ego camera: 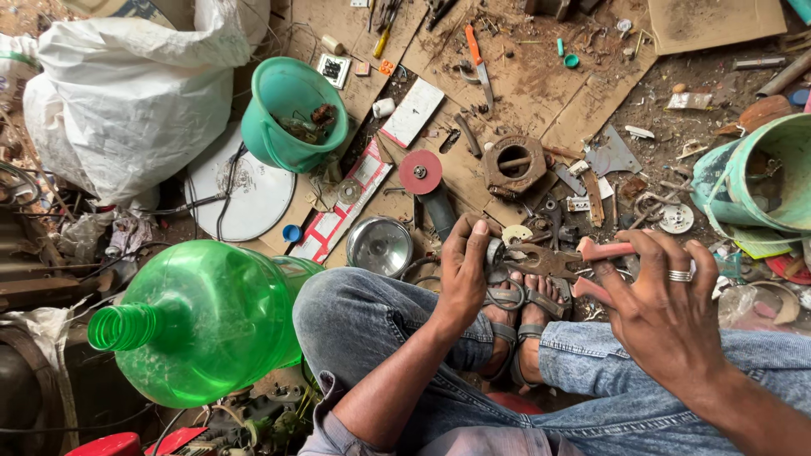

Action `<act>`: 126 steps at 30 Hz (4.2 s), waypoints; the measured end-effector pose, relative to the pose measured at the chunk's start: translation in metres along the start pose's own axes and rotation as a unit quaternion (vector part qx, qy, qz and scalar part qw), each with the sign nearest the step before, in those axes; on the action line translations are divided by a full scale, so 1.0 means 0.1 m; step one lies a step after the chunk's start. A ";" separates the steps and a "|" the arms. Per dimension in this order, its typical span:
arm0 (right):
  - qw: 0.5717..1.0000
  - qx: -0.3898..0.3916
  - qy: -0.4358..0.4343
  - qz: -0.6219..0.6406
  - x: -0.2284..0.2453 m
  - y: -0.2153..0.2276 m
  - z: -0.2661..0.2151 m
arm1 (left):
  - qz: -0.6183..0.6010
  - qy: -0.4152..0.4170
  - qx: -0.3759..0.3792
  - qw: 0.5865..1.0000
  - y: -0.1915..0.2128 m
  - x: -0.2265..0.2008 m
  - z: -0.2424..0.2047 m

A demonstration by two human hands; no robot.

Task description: The person sits on the floor and uses a hammer and pliers to repair small metal parts. They repeatedly strike components on a wooden block and manipulate them with pliers, handling several small metal pieces one at a time.

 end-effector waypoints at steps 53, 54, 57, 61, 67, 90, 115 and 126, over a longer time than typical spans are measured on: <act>0.998 -0.025 0.059 -0.012 -0.40 -1.59 0.19 | 0.212 0.110 -0.112 0.965 -0.10 0.41 -0.19; 0.999 0.011 0.033 -0.032 -0.39 -1.46 0.06 | 0.212 0.060 -0.131 0.967 -0.09 0.39 -0.18; 0.994 0.104 -0.024 -0.024 -0.25 -1.00 -0.08 | 0.204 -0.048 -0.166 0.964 -0.09 0.47 -0.14; 0.976 0.079 -0.018 0.202 -0.19 -0.62 0.09 | 0.103 -0.020 -0.145 0.984 0.07 0.49 -0.09; 0.959 0.100 -0.011 0.266 -0.24 -0.63 0.05 | -0.161 0.132 -0.092 0.974 0.03 0.33 -0.06; 0.982 0.040 0.056 0.173 -0.17 -0.32 0.00 | -0.102 0.058 0.018 0.993 -0.09 0.17 -0.05; 0.988 0.082 0.030 -0.127 -0.09 -0.23 -0.01 | 0.215 0.133 -0.016 0.968 -0.06 -0.05 -0.06; 0.980 0.038 0.125 -0.149 -0.09 -0.37 0.01 | 0.249 0.164 -0.005 0.954 -0.03 0.13 -0.10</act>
Point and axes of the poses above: each hand's wrist, its own z-axis towards the middle knuckle, its own y-axis out of the back of the hand, x = y × z, the point moved 5 cm from there along z, towards the middle knuckle, and after that the axes turned 11 degrees about x, right-handed, at the moved point
